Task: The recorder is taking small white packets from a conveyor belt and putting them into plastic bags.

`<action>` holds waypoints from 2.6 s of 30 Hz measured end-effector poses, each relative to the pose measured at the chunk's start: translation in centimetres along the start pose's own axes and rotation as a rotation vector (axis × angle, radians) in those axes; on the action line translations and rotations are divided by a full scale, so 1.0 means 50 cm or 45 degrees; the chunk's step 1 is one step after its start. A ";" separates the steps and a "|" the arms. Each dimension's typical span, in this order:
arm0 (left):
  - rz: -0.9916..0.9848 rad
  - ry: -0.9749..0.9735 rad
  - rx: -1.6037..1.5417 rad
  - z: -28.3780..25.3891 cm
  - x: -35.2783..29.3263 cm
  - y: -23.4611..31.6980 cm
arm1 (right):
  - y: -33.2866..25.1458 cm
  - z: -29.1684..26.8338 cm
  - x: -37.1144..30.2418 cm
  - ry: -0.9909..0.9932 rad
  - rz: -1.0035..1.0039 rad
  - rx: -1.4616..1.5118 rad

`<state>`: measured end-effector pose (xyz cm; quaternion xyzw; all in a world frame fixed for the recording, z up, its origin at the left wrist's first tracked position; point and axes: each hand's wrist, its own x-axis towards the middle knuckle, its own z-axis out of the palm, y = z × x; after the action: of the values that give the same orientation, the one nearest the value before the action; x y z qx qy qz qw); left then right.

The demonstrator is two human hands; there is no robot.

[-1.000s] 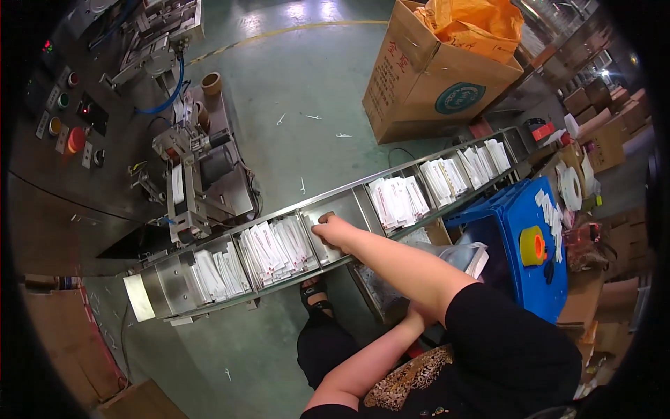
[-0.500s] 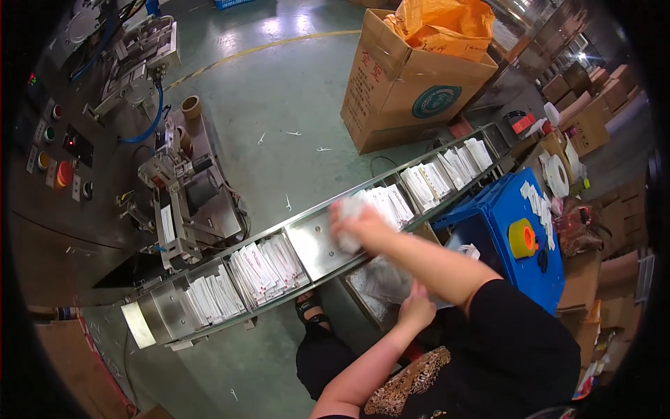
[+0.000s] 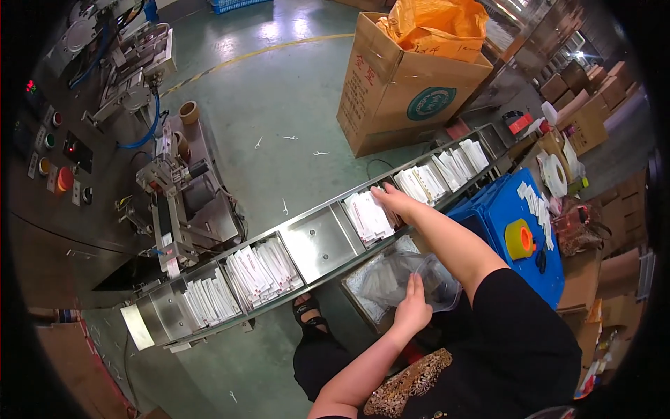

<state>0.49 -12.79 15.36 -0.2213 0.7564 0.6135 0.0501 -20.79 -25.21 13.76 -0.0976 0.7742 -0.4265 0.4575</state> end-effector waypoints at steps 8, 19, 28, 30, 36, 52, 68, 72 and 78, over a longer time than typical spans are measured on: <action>0.009 -0.028 0.004 0.000 0.004 0.004 | 0.040 0.005 0.039 -0.155 -0.026 -0.344; 0.009 -0.073 0.031 0.001 0.003 -0.009 | 0.005 0.104 -0.043 0.051 -0.242 -0.419; 0.030 0.008 -0.022 -0.002 -0.001 -0.007 | 0.000 0.057 -0.035 0.034 -0.143 -0.082; 0.000 -0.016 -0.001 -0.009 -0.003 -0.005 | -0.003 0.086 -0.030 0.092 -0.190 -0.207; -0.042 -0.034 -0.015 -0.009 0.011 -0.005 | 0.005 0.078 -0.032 0.102 -0.290 -0.405; -0.160 0.385 -0.268 -0.009 0.021 -0.044 | 0.059 -0.181 -0.284 -0.119 -0.439 -0.118; -0.048 0.040 -0.108 0.045 -0.033 -0.019 | 0.476 -0.019 -0.049 0.212 0.169 -1.217; -0.034 -0.116 -0.169 0.048 -0.017 -0.004 | 0.635 -0.074 0.006 0.283 -0.120 -1.409; -0.113 -0.121 -0.197 0.034 -0.003 0.001 | 0.537 -0.089 -0.050 -0.127 -0.097 -1.460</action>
<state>0.27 -11.11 15.03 -0.2283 0.6931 0.6769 0.0958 -16.49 -4.73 -3.82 -0.3779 0.8550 0.0504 0.3517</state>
